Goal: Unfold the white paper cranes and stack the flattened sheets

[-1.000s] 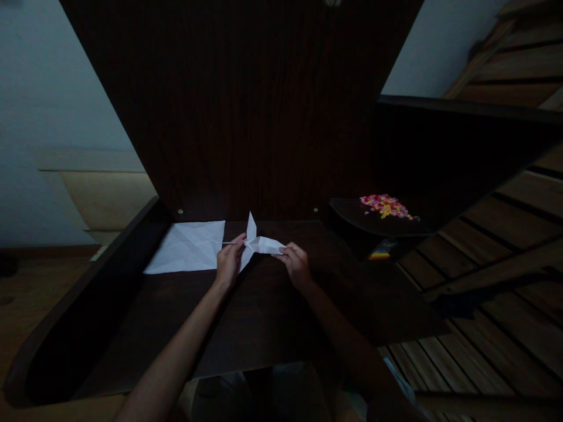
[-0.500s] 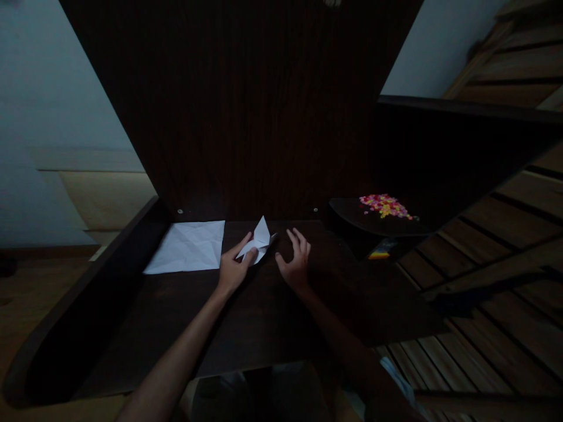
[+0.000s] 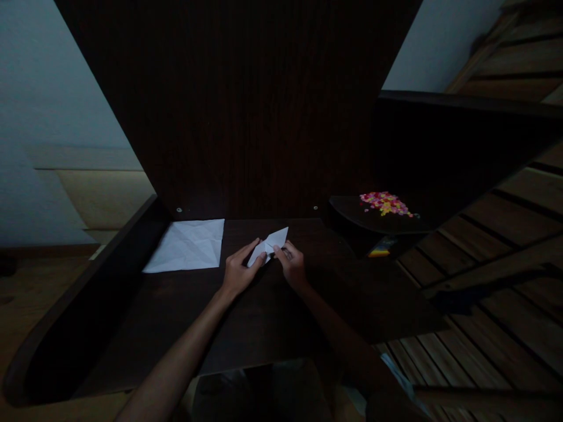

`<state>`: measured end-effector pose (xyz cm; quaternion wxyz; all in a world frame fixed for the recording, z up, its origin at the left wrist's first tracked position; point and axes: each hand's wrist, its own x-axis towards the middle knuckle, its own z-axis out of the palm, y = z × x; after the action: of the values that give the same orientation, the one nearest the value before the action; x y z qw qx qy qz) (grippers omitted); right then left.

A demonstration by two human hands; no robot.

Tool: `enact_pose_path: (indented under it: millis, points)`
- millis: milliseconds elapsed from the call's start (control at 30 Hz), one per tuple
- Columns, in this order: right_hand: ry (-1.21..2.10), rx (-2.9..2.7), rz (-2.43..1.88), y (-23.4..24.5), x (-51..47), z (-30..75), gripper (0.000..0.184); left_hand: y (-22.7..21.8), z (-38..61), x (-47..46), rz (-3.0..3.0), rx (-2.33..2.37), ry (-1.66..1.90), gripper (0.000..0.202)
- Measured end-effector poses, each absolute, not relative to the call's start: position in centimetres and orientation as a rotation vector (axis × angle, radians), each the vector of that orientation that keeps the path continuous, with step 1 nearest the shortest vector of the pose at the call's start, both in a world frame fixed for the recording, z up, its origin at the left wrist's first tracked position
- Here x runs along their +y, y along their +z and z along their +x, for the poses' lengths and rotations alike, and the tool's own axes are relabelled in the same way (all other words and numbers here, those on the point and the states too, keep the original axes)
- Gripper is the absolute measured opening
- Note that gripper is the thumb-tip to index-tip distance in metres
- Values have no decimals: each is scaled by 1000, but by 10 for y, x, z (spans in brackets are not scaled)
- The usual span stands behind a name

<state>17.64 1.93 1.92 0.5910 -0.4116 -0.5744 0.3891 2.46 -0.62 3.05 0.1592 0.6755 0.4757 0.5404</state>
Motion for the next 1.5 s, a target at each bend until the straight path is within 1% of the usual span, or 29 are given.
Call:
enact_pose_path:
  millis: [167,300,400,567,800,900,1033,1167,1300,1500]
  points:
    - [1010,-1236,-940,25,16,176,24,28,24,-3,1811,1384,1539,35]
    - [1076,-1171,-926,19,19,178,23,30,23,-2,1661,1367,1547,34]
    - [1140,-1118,-894,13,22,178,22,32,23,0,1505,1321,1530,30]
    - [1254,-1044,-819,11,23,178,24,35,23,3,1322,1273,1492,28]
    - [1356,-940,-777,21,19,177,23,29,21,8,1212,1256,1597,24]
    - [1396,-875,-786,24,19,177,25,28,22,11,980,1130,1567,28]
    - [1392,-883,-794,24,20,178,26,33,25,10,712,849,1398,25]
    - [1377,-885,-769,19,22,178,26,37,25,7,699,780,1303,20]
    - [1372,-875,-780,14,26,178,28,35,23,5,746,777,1293,26]
    - [1339,-917,-815,12,28,179,28,34,25,3,794,849,1276,22]
